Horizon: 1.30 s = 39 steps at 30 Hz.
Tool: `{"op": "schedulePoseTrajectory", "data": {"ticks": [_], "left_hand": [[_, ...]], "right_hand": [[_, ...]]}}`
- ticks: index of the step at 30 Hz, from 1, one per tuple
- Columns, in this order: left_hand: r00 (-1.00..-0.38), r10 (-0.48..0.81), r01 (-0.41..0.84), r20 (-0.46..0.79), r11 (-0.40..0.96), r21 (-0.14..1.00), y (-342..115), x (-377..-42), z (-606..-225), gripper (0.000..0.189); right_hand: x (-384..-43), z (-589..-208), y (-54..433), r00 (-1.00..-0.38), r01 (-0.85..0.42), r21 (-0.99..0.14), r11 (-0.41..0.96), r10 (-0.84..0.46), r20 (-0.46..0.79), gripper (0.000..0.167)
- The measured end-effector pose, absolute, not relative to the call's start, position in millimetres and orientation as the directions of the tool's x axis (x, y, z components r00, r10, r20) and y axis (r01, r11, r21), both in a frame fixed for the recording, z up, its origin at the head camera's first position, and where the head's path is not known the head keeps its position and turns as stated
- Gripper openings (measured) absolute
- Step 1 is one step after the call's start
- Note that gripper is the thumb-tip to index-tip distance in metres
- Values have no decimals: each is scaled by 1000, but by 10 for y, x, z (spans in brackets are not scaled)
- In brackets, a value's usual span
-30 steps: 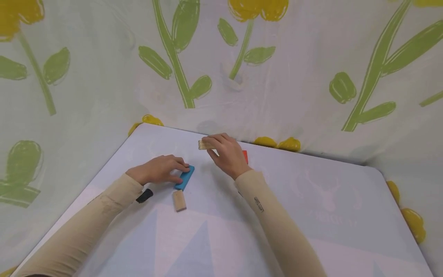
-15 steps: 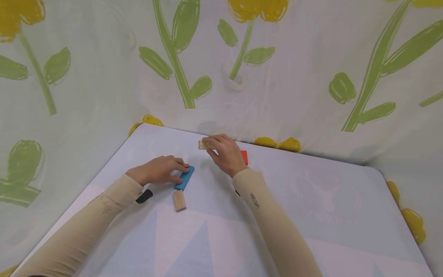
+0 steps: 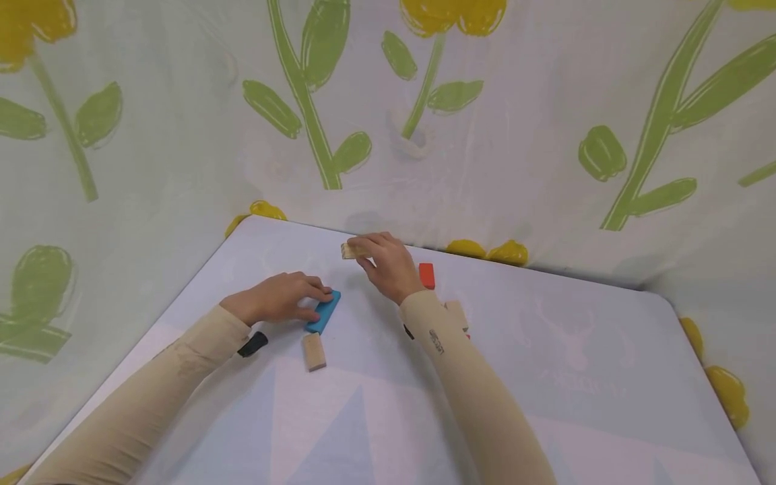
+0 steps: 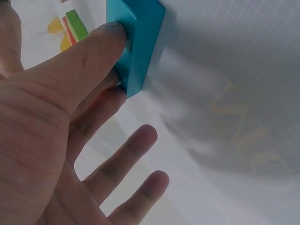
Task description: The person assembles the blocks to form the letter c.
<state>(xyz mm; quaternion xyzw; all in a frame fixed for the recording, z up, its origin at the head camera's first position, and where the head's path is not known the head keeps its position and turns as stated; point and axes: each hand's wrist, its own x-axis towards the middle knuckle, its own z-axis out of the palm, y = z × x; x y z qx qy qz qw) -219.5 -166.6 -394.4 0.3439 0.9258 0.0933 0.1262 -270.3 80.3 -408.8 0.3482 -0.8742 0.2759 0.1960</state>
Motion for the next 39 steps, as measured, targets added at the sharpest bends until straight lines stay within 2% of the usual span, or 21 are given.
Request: {"op": "schedulePoseTrajectory", "data": {"ticks": [5,12,20,34,39], "left_hand": [[-729,665,617,-163,741,266,-1676,-2195,-3955,48],[-730,664,616,-163,742,265,-1666,-2190,-3959,48],[-730,663,614,-167,743,267,-1684,-2178,-3960,48],[-726,665,618,-173,742,260,-1679,-2186,-3960,48],[-729,663,616,-171,744,258,-1693,-2194,-3964,49]], "right_hand": [[-2720,-4124,761,-662,-744,-308,593,-591,461,41],[-2689,-4153,702,-724,-689,-301,659,-633,274,39],[-2663,-4188,638,-766,-636,-291,715,-630,125,36],[-2680,-4282,601,-737,-669,-242,703,-669,97,29],[-2684,-4249,585,-747,-660,-214,720,-658,94,27]]}}
